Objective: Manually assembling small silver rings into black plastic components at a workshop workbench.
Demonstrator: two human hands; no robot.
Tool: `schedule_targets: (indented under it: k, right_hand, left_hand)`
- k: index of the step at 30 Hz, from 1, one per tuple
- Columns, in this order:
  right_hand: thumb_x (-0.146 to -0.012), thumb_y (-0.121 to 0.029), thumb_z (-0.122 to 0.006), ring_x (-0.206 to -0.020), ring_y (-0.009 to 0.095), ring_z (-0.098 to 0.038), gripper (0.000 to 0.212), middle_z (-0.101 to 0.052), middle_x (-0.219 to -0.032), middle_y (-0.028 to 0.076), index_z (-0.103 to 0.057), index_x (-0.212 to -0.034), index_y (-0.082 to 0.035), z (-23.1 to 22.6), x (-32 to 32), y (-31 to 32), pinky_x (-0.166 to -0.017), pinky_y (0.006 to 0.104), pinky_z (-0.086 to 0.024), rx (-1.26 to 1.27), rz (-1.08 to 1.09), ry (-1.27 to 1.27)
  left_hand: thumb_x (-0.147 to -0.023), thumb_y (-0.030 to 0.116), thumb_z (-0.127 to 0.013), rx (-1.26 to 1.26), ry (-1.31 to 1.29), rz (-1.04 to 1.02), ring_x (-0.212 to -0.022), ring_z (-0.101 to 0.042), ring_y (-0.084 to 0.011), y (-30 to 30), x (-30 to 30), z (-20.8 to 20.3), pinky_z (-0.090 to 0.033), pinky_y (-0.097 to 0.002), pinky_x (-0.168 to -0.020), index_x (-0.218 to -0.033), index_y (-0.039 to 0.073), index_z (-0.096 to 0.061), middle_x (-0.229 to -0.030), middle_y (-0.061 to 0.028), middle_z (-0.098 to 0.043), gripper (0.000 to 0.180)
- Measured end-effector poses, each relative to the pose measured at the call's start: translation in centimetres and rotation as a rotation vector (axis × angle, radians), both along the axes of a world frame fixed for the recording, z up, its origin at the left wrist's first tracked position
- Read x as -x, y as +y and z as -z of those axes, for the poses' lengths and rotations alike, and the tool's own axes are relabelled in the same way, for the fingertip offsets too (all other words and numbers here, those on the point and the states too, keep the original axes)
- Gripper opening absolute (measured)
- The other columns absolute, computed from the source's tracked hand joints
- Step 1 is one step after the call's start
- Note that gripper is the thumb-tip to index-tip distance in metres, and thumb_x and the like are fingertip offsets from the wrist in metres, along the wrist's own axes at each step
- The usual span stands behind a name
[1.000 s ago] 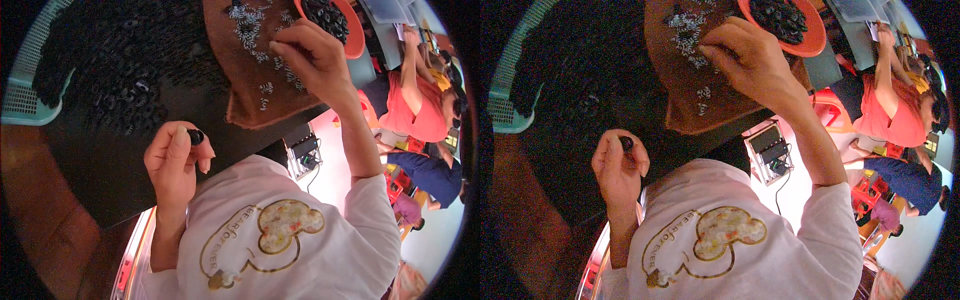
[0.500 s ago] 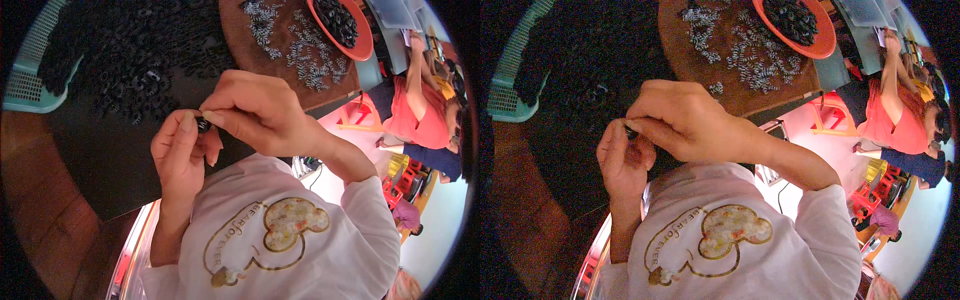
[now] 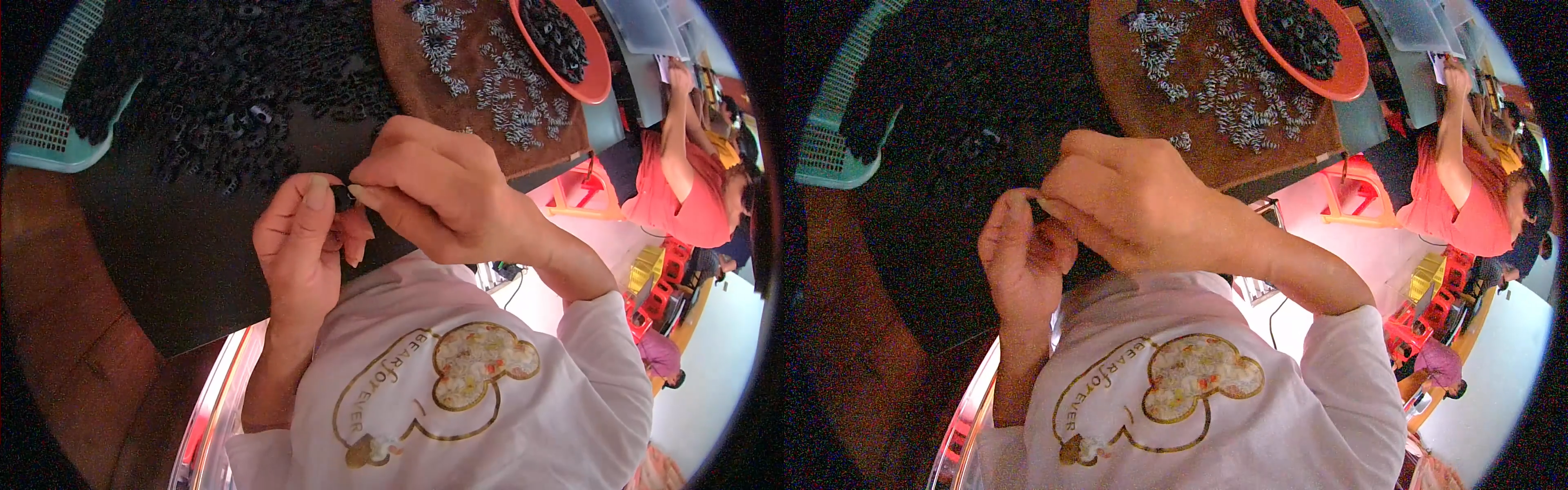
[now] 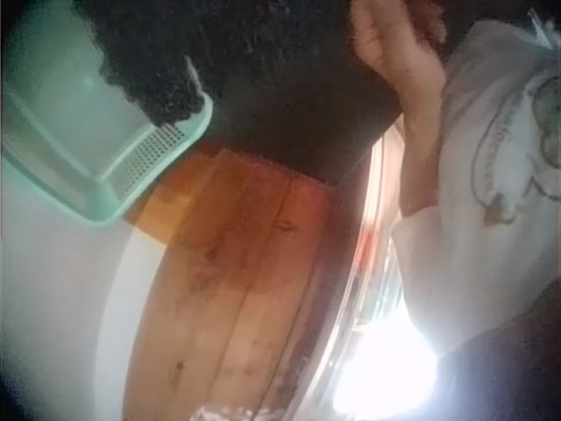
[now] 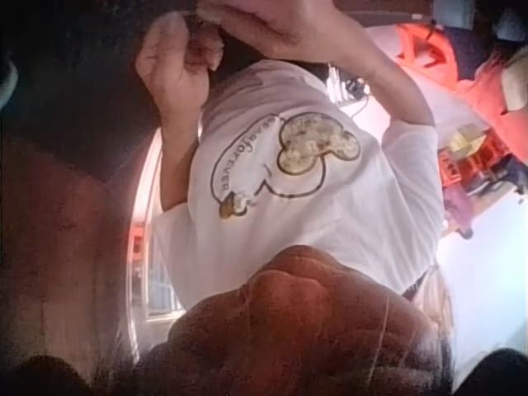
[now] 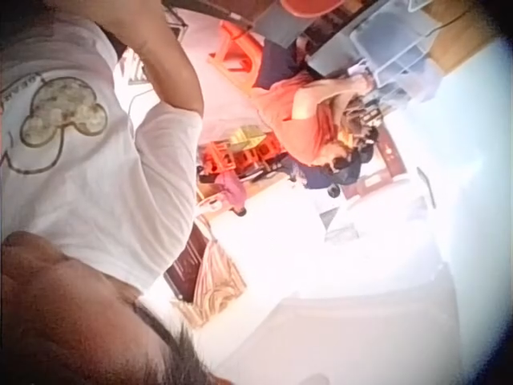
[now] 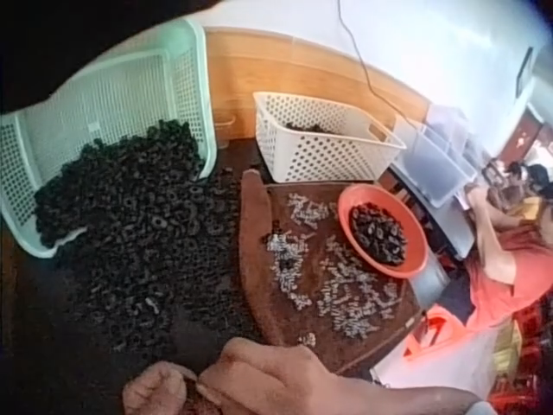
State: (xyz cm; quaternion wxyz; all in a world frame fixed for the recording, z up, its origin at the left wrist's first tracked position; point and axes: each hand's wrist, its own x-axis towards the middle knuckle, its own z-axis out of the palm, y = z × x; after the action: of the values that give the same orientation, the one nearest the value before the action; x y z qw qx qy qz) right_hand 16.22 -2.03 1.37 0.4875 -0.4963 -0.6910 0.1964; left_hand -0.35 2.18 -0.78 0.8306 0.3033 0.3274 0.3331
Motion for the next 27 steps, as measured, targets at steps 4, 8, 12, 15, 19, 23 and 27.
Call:
schedule_targets:
  k: [4, 8, 12, 15, 19, 23, 27]
  right_hand:
    - [-0.074, 0.001, -0.07, -0.061, 0.024, -0.055, 0.017, -0.054, -0.073, 0.011, -0.059, -0.087, 0.003, -0.1, -0.1, -0.7, -0.05, 0.0305, -0.043, -0.004, -0.023, -0.211]
    - [-0.077, -0.004, -0.072, -0.063, 0.018, -0.055, 0.019, -0.053, -0.074, 0.009, -0.057, -0.088, 0.001, -0.9, -1.0, 0.3, -0.052, 0.0263, -0.042, 0.09, -0.19, -0.035]
    - [-0.082, -0.007, -0.069, -0.066, 0.011, -0.055, 0.018, -0.054, -0.075, 0.005, -0.054, -0.089, 0.0, -0.9, -0.6, -0.1, -0.055, 0.0231, -0.041, 0.531, -0.246, 0.347]
    - [-0.086, -0.009, -0.066, -0.068, 0.007, -0.053, 0.017, -0.055, -0.077, 0.003, -0.053, -0.091, 0.0, -1.0, -0.4, 0.4, -0.057, 0.0219, -0.041, 0.547, -0.227, 0.377]
    - [-0.087, -0.011, -0.065, -0.069, 0.013, -0.058, 0.015, -0.058, -0.077, 0.007, -0.055, -0.089, 0.001, -1.5, -0.7, 1.4, -0.059, 0.0261, -0.044, 0.433, -0.226, 0.266]
    - [-0.083, -0.01, -0.063, -0.075, 0.028, -0.06, 0.013, -0.058, -0.081, 0.011, -0.057, -0.088, -0.001, 0.1, -1.6, 4.4, -0.062, 0.0365, -0.047, 0.075, -0.18, -0.155]
    - [-0.073, -0.008, -0.061, -0.079, 0.032, -0.061, 0.012, -0.056, -0.083, 0.013, -0.057, -0.083, -0.002, 0.5, 0.1, 6.3, -0.06, 0.04, -0.052, 0.124, -0.186, -0.555]
  left_hand:
    - [-0.096, 0.022, -0.05, -0.01, 0.018, -0.01, -0.05, -0.048, -0.0094, -0.2, 0.1, 0.3, -0.037, -0.0216, -0.046, -0.096, 0.001, -0.058, -0.066, -0.0082, -0.06, 0.022]
    - [-0.096, 0.022, -0.051, -0.076, -0.051, 0.114, -0.052, -0.049, -0.0082, 0.1, 0.6, 0.5, -0.037, -0.0209, -0.047, -0.095, 0.001, -0.058, -0.066, -0.0073, -0.06, 0.022]
    - [-0.096, 0.021, -0.05, -0.103, 0.0, 0.177, -0.053, -0.049, -0.0076, 0.5, 0.9, 0.3, -0.037, -0.0207, -0.048, -0.096, 0.001, -0.058, -0.067, -0.0068, -0.061, 0.022]
    - [-0.097, 0.02, -0.049, -0.153, 0.048, 0.145, -0.056, -0.05, -0.0074, 0.6, 0.9, -0.2, -0.04, -0.0209, -0.051, -0.099, 0.0, -0.058, -0.071, -0.0066, -0.062, 0.022]
    - [-0.097, 0.019, -0.049, -0.168, 0.086, 0.16, -0.061, -0.052, -0.0075, 0.7, 1.8, -1.0, -0.043, -0.0213, -0.056, -0.102, -0.001, -0.057, -0.077, -0.0068, -0.063, 0.022]
    - [-0.097, 0.018, -0.05, -0.205, 0.074, 0.178, -0.062, -0.051, -0.007, 0.5, 2.3, 0.3, -0.043, -0.0217, -0.057, -0.101, -0.001, -0.057, -0.077, -0.0063, -0.063, 0.021]
    - [-0.096, 0.019, -0.051, -0.226, 0.092, 0.184, -0.061, -0.05, -0.0061, 0.4, 2.3, 0.4, -0.042, -0.0212, -0.057, -0.098, -0.001, -0.057, -0.076, -0.0051, -0.062, 0.021]
